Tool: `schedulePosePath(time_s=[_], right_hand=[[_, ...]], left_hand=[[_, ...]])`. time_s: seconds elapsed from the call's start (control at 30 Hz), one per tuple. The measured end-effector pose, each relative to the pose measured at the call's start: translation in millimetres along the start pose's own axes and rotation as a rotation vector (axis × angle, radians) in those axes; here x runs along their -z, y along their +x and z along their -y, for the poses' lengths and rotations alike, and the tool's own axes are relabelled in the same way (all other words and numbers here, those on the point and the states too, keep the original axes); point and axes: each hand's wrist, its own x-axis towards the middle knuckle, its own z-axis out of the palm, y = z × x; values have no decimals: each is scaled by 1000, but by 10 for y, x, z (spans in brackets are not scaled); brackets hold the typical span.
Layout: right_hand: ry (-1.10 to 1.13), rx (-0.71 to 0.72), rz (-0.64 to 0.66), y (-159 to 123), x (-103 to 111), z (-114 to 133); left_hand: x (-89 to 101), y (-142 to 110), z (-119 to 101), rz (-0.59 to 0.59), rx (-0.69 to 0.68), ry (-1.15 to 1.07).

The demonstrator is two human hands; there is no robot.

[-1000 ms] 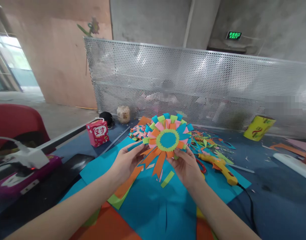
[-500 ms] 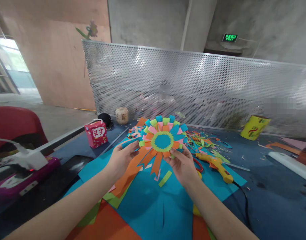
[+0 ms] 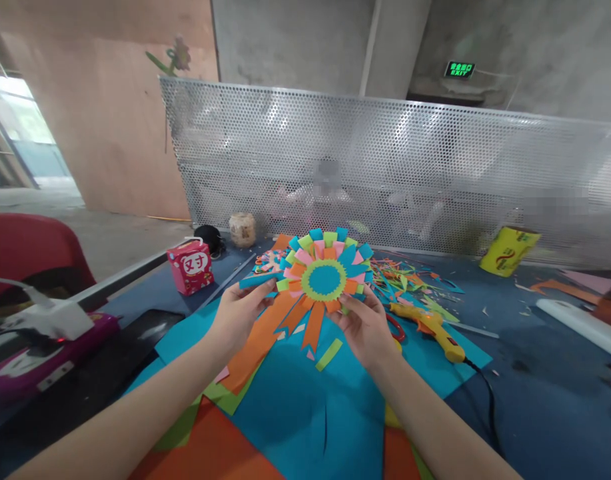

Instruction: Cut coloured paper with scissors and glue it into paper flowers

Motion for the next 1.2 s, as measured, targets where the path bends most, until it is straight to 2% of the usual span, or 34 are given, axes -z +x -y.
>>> schedulePosePath(time_s=[0.23, 0.37, 0.47, 0.63, 0.8, 1.03, 1.2], right_hand=[[19, -9, -2, 0, -1, 2], [42, -9, -59, 6, -5, 7], [41, -17, -94, 9, -13, 4], [21, 31, -60, 0, -10, -33], [32, 2, -90, 0, -3, -54], [11, 20, -71, -10, 2, -62], [-9, 22, -78, -4, 9, -58]], left_hand=[[-8, -6, -16, -29, -19, 14], [-3, -21, -39, -43, 21, 27], [-22, -54, -34, -7, 82, 2], [-99, -115, 31, 40, 211, -138], [-175, -175, 40, 25, 294, -279], [-187, -235, 83, 24, 328, -68], [-172, -230, 89, -10, 355, -72]])
